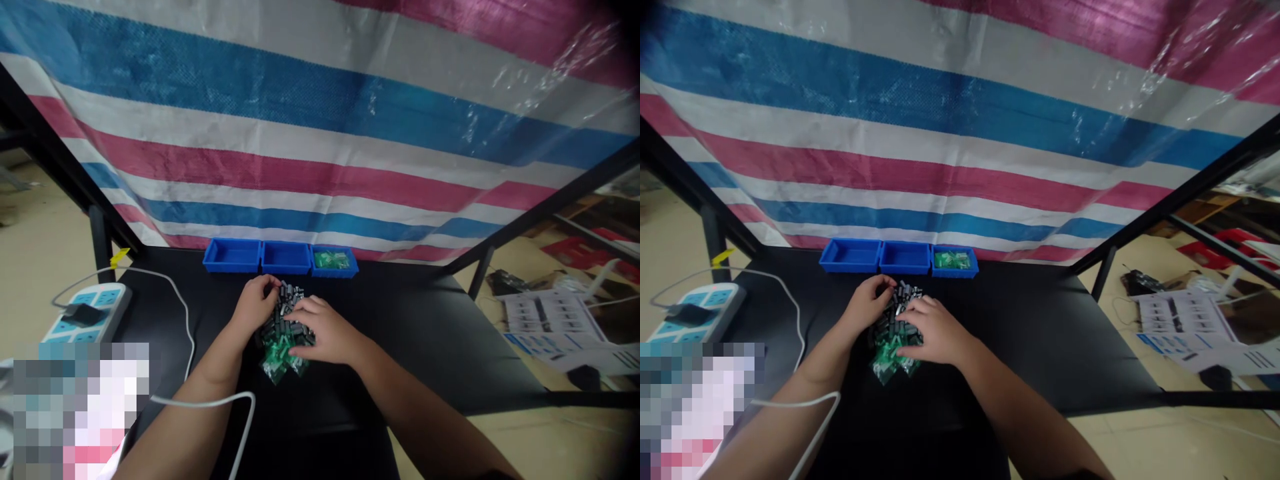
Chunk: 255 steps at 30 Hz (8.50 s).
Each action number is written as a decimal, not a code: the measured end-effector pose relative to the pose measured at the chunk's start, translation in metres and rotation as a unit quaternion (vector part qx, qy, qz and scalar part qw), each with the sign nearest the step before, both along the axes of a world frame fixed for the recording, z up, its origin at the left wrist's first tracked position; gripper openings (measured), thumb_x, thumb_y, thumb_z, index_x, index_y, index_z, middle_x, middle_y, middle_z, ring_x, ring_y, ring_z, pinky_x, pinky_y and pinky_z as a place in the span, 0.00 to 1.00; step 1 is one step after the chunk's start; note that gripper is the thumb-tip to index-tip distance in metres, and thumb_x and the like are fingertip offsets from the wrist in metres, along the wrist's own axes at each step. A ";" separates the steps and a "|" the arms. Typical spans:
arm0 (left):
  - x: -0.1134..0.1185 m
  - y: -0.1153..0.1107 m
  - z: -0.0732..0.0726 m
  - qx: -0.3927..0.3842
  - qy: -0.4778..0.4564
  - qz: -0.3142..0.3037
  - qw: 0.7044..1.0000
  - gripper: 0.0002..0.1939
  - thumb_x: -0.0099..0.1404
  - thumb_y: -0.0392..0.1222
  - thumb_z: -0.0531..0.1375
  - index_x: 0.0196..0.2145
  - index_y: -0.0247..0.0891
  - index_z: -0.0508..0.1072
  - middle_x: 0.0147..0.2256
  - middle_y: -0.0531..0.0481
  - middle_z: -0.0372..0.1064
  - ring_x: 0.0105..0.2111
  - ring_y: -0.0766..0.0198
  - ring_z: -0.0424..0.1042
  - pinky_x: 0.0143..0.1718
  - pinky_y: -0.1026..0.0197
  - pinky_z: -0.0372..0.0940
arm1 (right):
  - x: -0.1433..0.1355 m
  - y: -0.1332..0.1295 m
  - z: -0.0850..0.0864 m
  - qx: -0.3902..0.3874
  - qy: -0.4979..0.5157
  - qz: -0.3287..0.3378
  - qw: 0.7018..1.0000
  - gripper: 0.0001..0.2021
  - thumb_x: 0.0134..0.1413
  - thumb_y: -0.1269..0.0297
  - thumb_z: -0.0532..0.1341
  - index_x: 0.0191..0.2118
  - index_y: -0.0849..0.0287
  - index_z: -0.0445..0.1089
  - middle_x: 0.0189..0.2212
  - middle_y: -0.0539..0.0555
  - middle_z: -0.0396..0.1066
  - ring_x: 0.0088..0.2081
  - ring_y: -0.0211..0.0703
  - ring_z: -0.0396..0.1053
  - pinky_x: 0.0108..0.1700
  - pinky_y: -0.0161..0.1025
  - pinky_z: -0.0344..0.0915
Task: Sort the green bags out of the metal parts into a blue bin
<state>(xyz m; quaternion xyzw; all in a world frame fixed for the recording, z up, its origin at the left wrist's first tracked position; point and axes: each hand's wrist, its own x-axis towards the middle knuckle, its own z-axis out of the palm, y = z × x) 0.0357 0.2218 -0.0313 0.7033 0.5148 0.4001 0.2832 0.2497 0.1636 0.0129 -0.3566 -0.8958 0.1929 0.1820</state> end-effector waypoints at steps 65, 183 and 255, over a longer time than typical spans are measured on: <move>-0.001 0.001 -0.004 -0.001 0.003 -0.005 1.000 0.08 0.62 0.40 0.57 0.37 0.40 0.75 0.33 0.51 0.75 0.32 0.61 0.72 0.34 0.60 0.63 | 0.008 -0.037 -0.031 0.071 -0.025 0.058 0.995 0.15 0.54 0.72 0.61 0.45 0.49 0.75 0.44 0.48 0.79 0.52 0.47 0.68 0.65 0.57 0.48; -0.004 0.003 -0.003 -0.029 0.000 0.027 0.999 0.08 0.64 0.42 0.57 0.38 0.41 0.75 0.35 0.51 0.75 0.31 0.61 0.71 0.33 0.60 0.62 | 0.063 0.127 -0.013 0.097 -0.118 -0.189 0.970 0.24 0.68 0.53 0.54 0.64 0.54 0.66 0.63 0.60 0.64 0.62 0.55 0.62 0.65 0.55 0.57; -0.018 -0.004 -0.027 0.104 0.194 -0.219 0.951 0.59 0.43 0.71 0.71 0.65 0.34 0.64 0.63 0.33 0.62 0.64 0.42 0.62 0.67 0.44 0.56 | 0.015 0.048 -0.068 -0.026 0.083 0.008 0.996 0.48 0.31 0.43 0.78 0.61 0.50 0.65 0.61 0.58 0.65 0.66 0.58 0.59 0.69 0.55 0.52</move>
